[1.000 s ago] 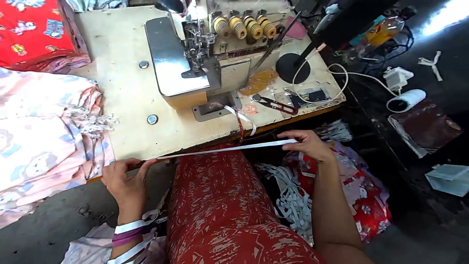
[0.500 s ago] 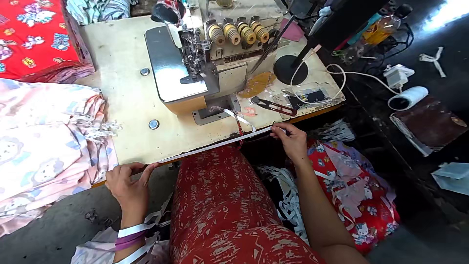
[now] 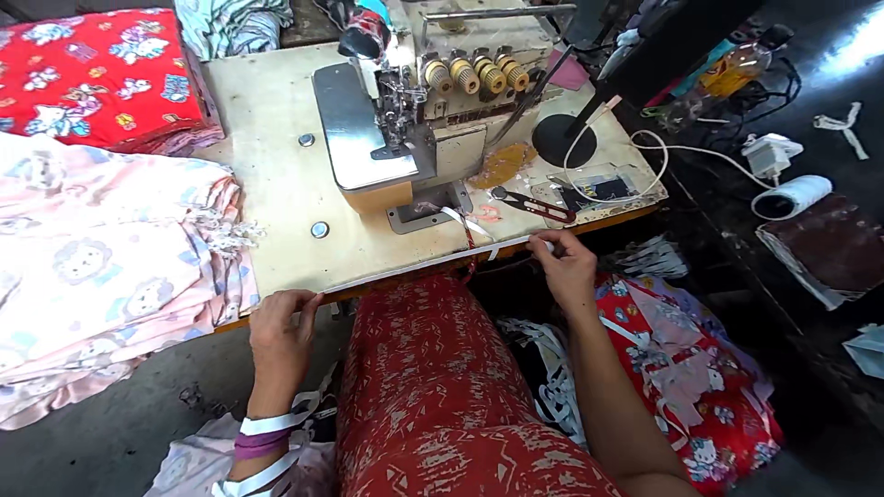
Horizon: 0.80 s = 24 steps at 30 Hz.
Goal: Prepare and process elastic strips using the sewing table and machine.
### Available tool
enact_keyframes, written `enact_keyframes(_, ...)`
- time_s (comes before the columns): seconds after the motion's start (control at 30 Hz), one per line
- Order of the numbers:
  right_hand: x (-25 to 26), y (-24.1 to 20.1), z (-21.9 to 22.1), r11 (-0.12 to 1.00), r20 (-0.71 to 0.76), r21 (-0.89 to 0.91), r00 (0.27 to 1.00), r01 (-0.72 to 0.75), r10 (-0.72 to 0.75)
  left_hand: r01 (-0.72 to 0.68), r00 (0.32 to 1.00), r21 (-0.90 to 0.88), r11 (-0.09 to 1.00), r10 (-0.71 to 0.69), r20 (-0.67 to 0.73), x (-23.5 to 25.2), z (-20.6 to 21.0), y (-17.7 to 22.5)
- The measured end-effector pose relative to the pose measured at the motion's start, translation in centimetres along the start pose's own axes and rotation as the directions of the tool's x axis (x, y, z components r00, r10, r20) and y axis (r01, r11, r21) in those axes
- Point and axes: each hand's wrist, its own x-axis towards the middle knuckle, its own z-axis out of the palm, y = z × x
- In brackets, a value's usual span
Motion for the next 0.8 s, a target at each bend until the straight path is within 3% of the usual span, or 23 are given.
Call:
enact_keyframes(0.07, 1.0, -2.7, -1.3, 0.974, 0.097, 0.187, 0.989, -0.132, 0.115, 0.160, 0.969, -0.140, 0.977, -0.128, 0.212, 0.7, -1.8, 2.0)
enact_keyframes(0.13, 1.9, -5.3, -2.0, 0.940, 0.214, 0.283, 0.968, -0.189, 0.130, 0.340, 0.908, -0.460, 0.820, -0.158, 0.389, 1.6, -2.7, 3.5)
enact_keyframes(0.23, 2.8, -8.8, -1.7, 0.935, 0.411, 0.316, 0.911, -0.162, 0.019, 0.406, 0.882, -0.782, 0.472, 0.022, 0.471, 2.7, -2.7, 6.3)
enact_keyframes(0.33, 3.2, -12.0, -0.4, 0.927, 0.574, 0.356, 0.810, -0.116, -0.119, 0.344, 0.835, -0.858, 0.383, 0.294, 0.466, 4.5, -2.6, 9.0)
enact_keyframes(0.4, 3.2, -13.9, 0.5, 0.914, 0.649, 0.394, 0.733, -0.098, -0.202, 0.304, 0.813, -0.863, 0.403, 0.363, 0.456, 5.6, -2.8, 10.7)
enact_keyframes(0.53, 2.8, -16.5, 1.8, 0.911, 0.731, 0.407, 0.622, -0.066, -0.282, 0.293, 0.836, -0.776, 0.558, 0.243, 0.491, 6.5, -4.0, 13.0)
enact_keyframes(0.67, 2.5, -17.1, 2.1, 0.900, 0.731, 0.435, 0.591, -0.019, -0.341, 0.255, 0.869, -0.689, 0.678, 0.152, 0.471, 6.4, -5.0, 13.8)
enact_keyframes(0.8, 2.4, -17.2, 2.3, 0.891, 0.727, 0.455, 0.577, -0.001, -0.371, 0.225, 0.885, -0.667, 0.710, 0.138, 0.445, 6.4, -5.2, 13.6)
